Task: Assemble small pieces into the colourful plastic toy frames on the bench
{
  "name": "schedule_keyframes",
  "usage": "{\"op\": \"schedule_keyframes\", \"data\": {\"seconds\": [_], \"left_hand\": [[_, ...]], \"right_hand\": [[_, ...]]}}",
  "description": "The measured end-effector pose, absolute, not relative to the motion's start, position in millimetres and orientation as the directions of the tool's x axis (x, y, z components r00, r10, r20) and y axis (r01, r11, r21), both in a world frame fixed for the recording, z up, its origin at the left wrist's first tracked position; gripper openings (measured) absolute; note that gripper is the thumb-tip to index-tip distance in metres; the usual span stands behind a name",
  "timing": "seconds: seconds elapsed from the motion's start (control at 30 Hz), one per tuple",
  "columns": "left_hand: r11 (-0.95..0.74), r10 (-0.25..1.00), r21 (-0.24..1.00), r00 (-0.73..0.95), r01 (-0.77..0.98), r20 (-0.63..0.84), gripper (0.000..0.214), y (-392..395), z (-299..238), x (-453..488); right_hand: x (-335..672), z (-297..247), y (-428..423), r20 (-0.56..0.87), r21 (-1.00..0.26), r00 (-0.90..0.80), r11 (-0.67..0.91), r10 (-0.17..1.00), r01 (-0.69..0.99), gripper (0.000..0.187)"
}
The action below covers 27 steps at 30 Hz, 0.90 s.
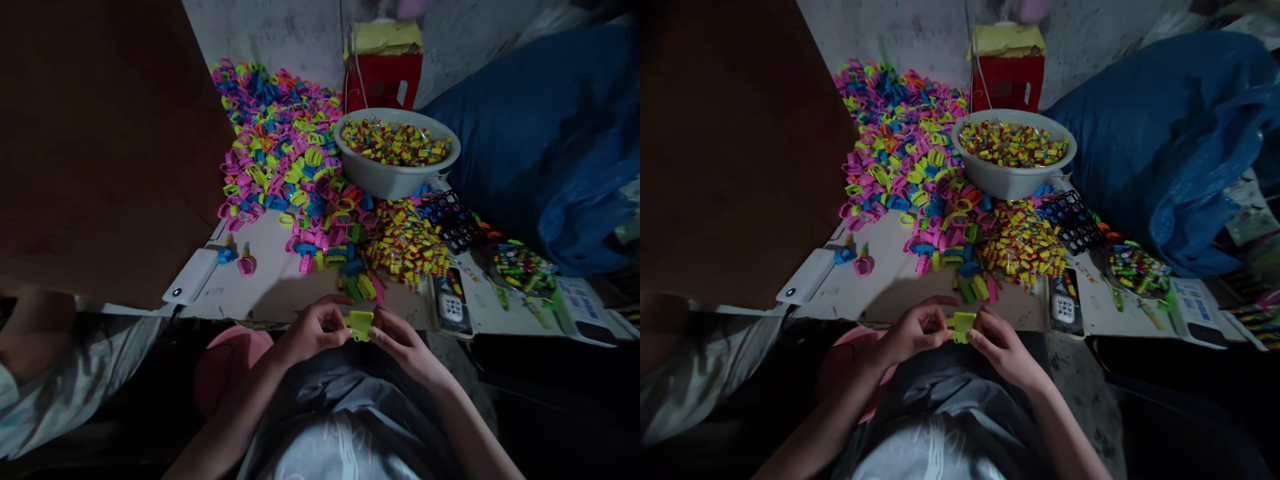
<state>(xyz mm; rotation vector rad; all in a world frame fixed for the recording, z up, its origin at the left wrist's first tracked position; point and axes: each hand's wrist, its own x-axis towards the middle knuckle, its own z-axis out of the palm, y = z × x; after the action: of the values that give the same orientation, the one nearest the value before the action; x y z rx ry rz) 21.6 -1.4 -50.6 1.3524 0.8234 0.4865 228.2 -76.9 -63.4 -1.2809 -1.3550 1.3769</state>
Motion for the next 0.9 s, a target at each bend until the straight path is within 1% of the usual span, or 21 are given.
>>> {"op": "schedule_keyframes", "data": {"seconds": [0.17,0.27,0.33,0.4,0.5,0.63,0.73,0.8,0.87,0.9], "left_hand": [[0.093,0.753,0.981,0.632,0.17,-0.181,0.016,-5,-48,19],[0.032,0.795,0.977,0.587,0.209,-0.152,0.014,-7,-48,19],[0.017,0.806,0.969,0.571,0.248,-0.16,0.013,-9,-49,18],[0.03,0.795,0.964,0.578,0.265,-0.184,0.012,-10,-50,16],[0.045,0.779,0.961,0.593,0.273,-0.205,0.012,-12,-51,14],[0.015,0.781,0.949,0.589,0.315,-0.208,0.011,-13,-51,14],[0.007,0.782,0.943,0.585,0.333,-0.213,0.011,-14,-51,16],[0.012,0.794,0.949,0.574,0.317,-0.201,0.016,-14,-51,19],[-0.027,0.806,0.946,0.567,0.323,-0.17,0.026,-14,-51,21],[-0.072,0.806,0.938,0.574,0.338,-0.145,0.025,-13,-51,22]], "right_hand": [[223,-60,-73,-0.046,-0.981,-0.15,-0.016,0.988,0.192,0.033],[221,-59,-71,-0.006,-0.961,-0.184,0.045,0.983,0.273,0.032],[221,-59,-71,0.004,-0.942,-0.211,0.075,0.977,0.326,0.031],[223,-59,-71,0.002,-0.933,-0.223,0.082,0.975,0.351,0.029],[228,-60,-73,-0.009,-0.937,-0.224,0.07,0.975,0.341,0.03],[228,-62,-76,-0.016,-0.932,-0.239,0.073,0.971,0.356,0.032],[223,-60,-77,-0.007,-0.897,-0.227,0.094,0.974,0.432,0.022],[220,-58,-77,0.004,-0.865,-0.223,0.116,0.975,0.488,0.012],[218,-55,-78,0.016,-0.838,-0.239,0.144,0.971,0.527,0.015],[217,-54,-78,0.022,-0.83,-0.25,0.157,0.968,0.536,0.018]]}}
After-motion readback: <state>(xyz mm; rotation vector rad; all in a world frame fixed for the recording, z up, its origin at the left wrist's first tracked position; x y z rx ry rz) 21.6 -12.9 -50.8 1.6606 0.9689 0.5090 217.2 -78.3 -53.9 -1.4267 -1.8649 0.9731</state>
